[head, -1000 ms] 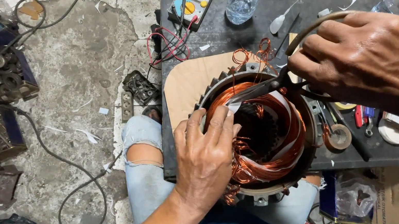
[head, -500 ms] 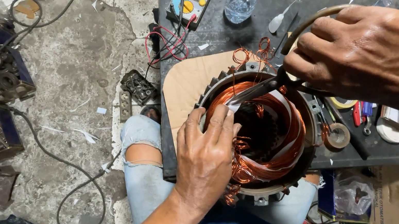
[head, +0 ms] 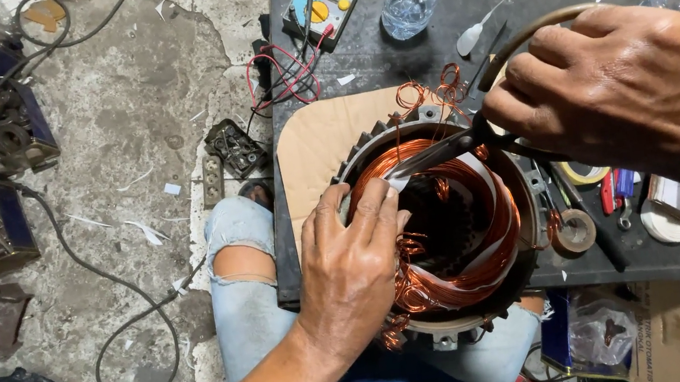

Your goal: Repairing an electric motor by cutting insulation paper and organizing copper wire windings within the stator slots.

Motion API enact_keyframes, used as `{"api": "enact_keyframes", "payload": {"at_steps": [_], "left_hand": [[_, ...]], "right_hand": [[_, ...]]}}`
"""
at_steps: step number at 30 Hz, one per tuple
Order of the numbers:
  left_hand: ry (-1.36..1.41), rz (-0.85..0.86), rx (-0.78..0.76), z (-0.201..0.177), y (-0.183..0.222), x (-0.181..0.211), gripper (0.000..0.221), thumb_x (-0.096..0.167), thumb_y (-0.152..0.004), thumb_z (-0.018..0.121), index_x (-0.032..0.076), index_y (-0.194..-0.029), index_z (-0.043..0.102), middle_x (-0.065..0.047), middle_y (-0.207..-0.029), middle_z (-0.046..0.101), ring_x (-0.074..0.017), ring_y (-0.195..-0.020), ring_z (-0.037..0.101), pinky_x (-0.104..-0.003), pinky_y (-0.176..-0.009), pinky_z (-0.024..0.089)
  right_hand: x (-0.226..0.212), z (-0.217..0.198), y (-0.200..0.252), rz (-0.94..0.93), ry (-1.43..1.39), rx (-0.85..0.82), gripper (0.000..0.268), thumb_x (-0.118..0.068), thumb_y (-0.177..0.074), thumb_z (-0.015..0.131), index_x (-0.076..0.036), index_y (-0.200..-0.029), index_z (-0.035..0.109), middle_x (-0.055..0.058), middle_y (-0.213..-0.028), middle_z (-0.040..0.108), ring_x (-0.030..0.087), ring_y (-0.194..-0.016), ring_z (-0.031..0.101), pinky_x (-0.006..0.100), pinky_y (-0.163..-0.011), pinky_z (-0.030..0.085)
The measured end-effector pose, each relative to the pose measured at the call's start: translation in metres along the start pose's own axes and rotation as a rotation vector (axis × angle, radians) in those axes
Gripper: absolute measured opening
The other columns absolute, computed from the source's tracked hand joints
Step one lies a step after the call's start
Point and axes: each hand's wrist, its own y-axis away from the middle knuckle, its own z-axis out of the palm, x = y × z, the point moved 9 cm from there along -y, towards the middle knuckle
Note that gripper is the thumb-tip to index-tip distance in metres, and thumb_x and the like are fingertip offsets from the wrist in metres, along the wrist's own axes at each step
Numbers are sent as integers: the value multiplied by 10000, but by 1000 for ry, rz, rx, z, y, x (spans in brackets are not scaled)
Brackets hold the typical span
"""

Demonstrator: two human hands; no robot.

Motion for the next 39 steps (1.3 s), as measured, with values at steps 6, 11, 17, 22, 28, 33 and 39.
{"api": "enact_keyframes", "payload": {"at_steps": [6,11,17,22,28,33,39], "left_hand": [[-2,0,-11,1,0,0,246,208,-1050,638,24,-1200,701,-32,-1301,640,-348,-1067,597,-436,-785,534],[2,-4,-6,1,0,0,239,217,-1049,641,27,-1182,699,-27,-1301,637,-349,-1062,596,-443,-769,533],[0,6,-6,1,0,0,242,209,-1044,651,20,-1184,711,-37,-1302,646,-349,-1057,594,-438,-769,537],[8,1,-5,2,0,0,220,205,-1039,656,31,-1165,700,-31,-1289,646,-351,-1055,597,-445,-741,532],[25,6,2,1,-1,-1,215,196,-1033,668,22,-1153,707,-44,-1276,652,-359,-1046,599,-455,-742,539],[29,4,26,0,0,-1,210,201,-1027,692,34,-1151,725,-31,-1270,656,-368,-1051,612,-458,-757,538],[50,-1,28,-1,-1,-2,201,184,-1029,676,27,-1150,711,-27,-1256,649,-363,-1047,606,-453,-776,536]], "right_hand": [[0,-1,1,-6,0,10,271,-430,-1140,454,-246,-961,541,-35,-868,624,148,-798,667,269,-814,567],[2,-3,0,17,9,5,328,-401,-1186,451,-264,-893,504,-50,-815,578,144,-774,634,263,-763,527],[-2,0,-2,-42,-7,29,235,-245,-1144,459,-227,-922,534,-25,-794,598,157,-721,618,285,-749,527],[-1,-5,-12,-85,-72,-38,238,-245,-1137,465,-211,-909,524,-29,-768,601,158,-660,601,287,-685,539],[-2,-3,-21,-94,-99,-104,265,-171,-1104,479,-228,-852,537,-44,-709,595,175,-646,605,304,-659,509],[-9,16,-20,-150,-80,-193,194,-174,-1101,453,-211,-948,565,-47,-718,618,169,-638,625,314,-616,542],[-12,19,-22,-160,-58,-194,317,-131,-1137,416,-194,-869,574,-53,-654,579,166,-571,574,321,-552,461]]}}
